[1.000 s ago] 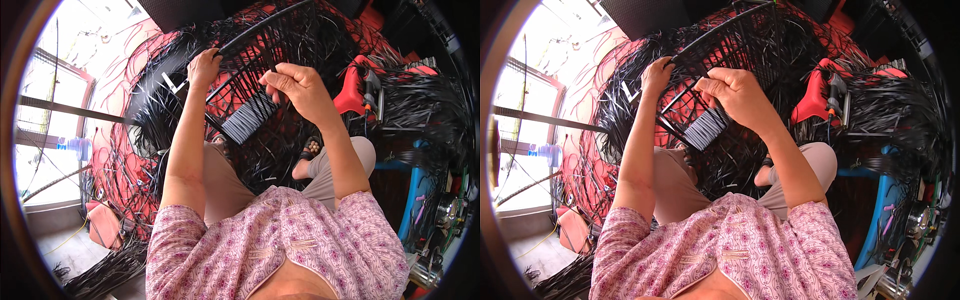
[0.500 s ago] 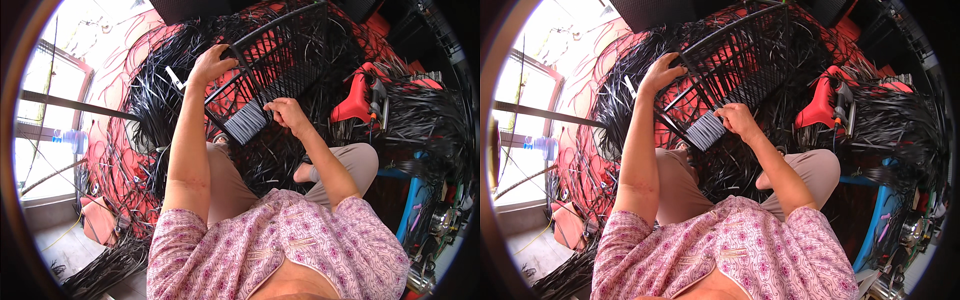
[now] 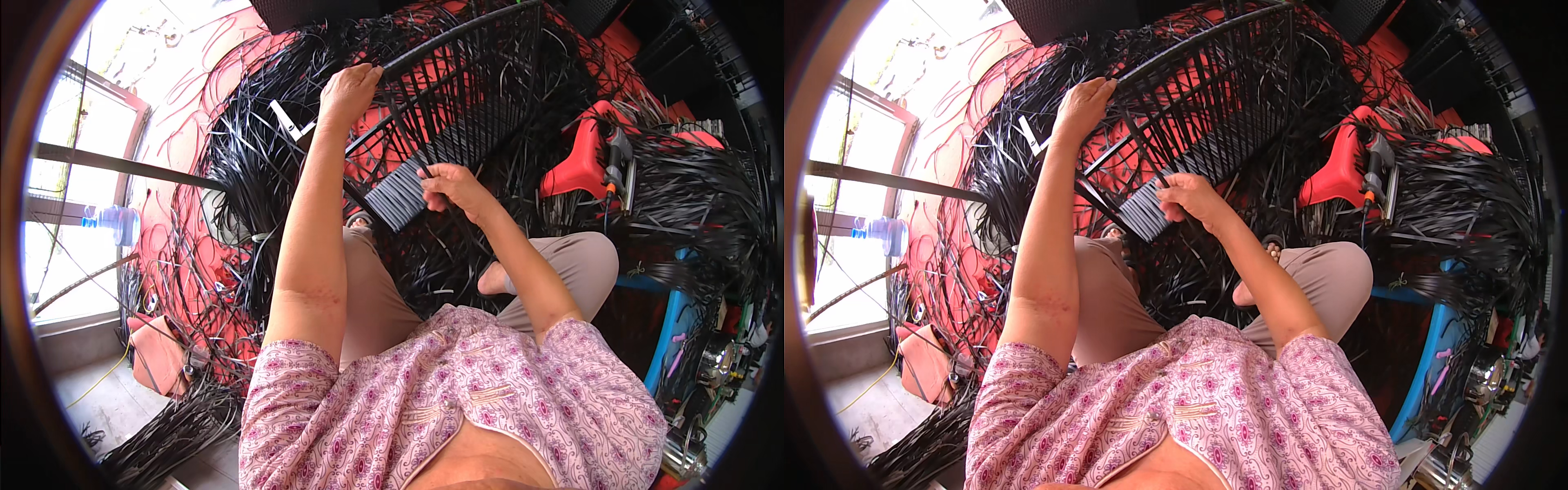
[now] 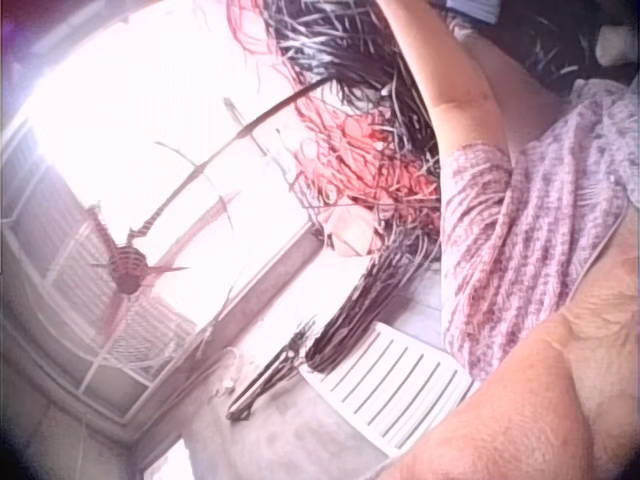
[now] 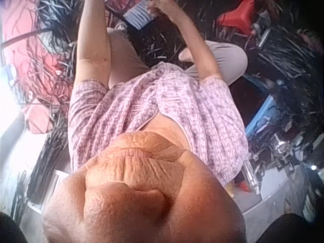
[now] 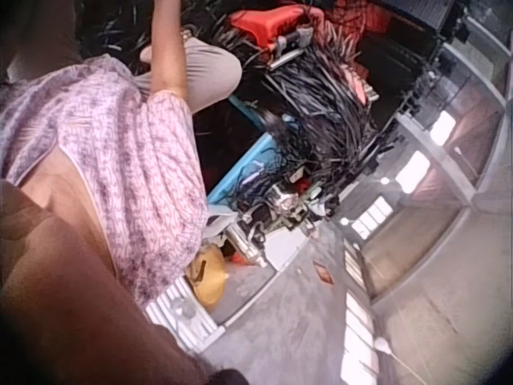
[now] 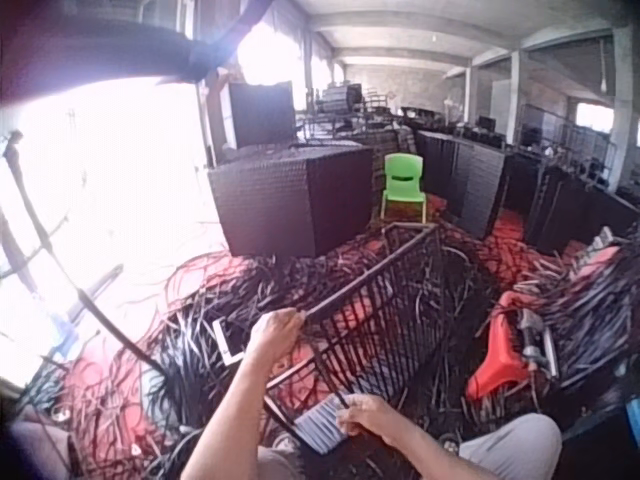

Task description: The person weaves black synthetic strips into a metal chair frame, securing them using a pneumatic staple gun and trimming excess material with a pair of shears.

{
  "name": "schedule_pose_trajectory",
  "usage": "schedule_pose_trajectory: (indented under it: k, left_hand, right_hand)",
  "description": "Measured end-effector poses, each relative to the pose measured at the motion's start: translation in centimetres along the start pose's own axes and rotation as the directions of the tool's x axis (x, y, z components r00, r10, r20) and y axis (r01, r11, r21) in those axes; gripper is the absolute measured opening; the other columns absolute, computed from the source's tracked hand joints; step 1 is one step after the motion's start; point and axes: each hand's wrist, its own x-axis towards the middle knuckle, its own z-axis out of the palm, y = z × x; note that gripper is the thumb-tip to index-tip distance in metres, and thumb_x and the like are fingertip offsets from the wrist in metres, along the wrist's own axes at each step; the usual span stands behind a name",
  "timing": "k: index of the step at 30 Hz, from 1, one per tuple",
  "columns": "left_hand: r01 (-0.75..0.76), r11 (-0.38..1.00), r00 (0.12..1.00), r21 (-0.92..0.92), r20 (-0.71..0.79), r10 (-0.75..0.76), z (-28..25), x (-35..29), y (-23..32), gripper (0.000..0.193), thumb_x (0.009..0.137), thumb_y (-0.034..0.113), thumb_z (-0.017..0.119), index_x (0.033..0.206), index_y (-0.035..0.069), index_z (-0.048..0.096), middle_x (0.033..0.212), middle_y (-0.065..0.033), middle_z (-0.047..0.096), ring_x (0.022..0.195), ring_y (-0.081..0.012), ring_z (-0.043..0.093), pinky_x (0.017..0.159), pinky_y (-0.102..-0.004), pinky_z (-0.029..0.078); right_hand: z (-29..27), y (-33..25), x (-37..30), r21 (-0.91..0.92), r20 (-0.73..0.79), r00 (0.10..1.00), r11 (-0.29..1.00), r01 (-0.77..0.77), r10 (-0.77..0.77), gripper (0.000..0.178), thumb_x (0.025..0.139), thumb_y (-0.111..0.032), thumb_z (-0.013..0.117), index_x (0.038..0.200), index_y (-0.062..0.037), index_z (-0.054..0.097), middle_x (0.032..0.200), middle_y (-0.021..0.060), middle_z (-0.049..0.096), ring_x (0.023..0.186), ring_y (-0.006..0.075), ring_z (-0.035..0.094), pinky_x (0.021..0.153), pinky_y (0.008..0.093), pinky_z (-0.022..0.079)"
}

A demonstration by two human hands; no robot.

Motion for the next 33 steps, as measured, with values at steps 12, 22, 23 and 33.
schedule_pose_trajectory:
  k: [12, 22, 23, 33]
  left_hand:
    - [0.061, 0.990, 0.995, -0.129, 0.081, -0.050, -0.4, 0.2, 0.9, 0.052, 0.094, 0.048, 0.041, 0.090, 0.003, 0.067, 0.088, -0.0201, 0.067, 0.093, -0.0390, 0.062, 0.081, -0.0461, 0.047]
    - [0.109, 0.948, 0.985, -0.300, 0.158, -0.063, -0.7, 0.2, -0.1, 0.044, 0.092, 0.037, 0.045, 0.097, -0.001, 0.067, 0.076, -0.0198, 0.066, 0.078, -0.0348, 0.065, 0.075, -0.0426, 0.049]
    - [-0.039, 0.958, 0.995, -0.283, 0.081, 0.064, -0.6, 0.2, -1.2, 0.041, 0.089, 0.036, 0.049, 0.100, 0.002, 0.067, 0.082, -0.0193, 0.068, 0.083, -0.0351, 0.065, 0.079, -0.0427, 0.050]
    - [0.141, 0.978, 0.989, 0.151, -0.074, -0.131, -0.4, -1.8, 2.2, 0.039, 0.084, 0.048, 0.064, 0.097, 0.012, 0.073, 0.088, -0.0129, 0.071, 0.088, -0.0328, 0.067, 0.077, -0.0443, 0.051]
  right_hand:
    - [4.7, -7.9, 8.7, 0.321, -0.054, 0.953, 0.899, 0.299, -0.298, 0.021, 0.093, -0.025, 0.062, 0.097, -0.0054, 0.068, 0.079, 0.0024, 0.067, 0.068, 0.0091, 0.060, 0.053, 0.0214, 0.042]
    - [0.8, -5.1, 9.2, 0.300, -0.527, 0.741, 0.724, 0.621, -0.417, 0.017, 0.093, -0.019, 0.061, 0.097, -0.0046, 0.067, 0.088, 0.0055, 0.069, 0.070, 0.0120, 0.063, 0.049, 0.0232, 0.046]
    - [-0.4, -6.7, 9.0, 0.317, -0.540, 0.742, 0.721, 0.616, -0.397, 0.017, 0.094, -0.019, 0.059, 0.098, -0.0051, 0.067, 0.091, 0.0059, 0.069, 0.071, 0.0123, 0.064, 0.051, 0.0238, 0.046]
    - [-8.4, -20.7, 12.9, -0.237, -0.534, 0.472, 0.659, 0.713, -0.702, 0.019, 0.094, -0.019, 0.059, 0.097, -0.0038, 0.070, 0.093, 0.0054, 0.072, 0.080, 0.0143, 0.068, 0.058, 0.0236, 0.049]
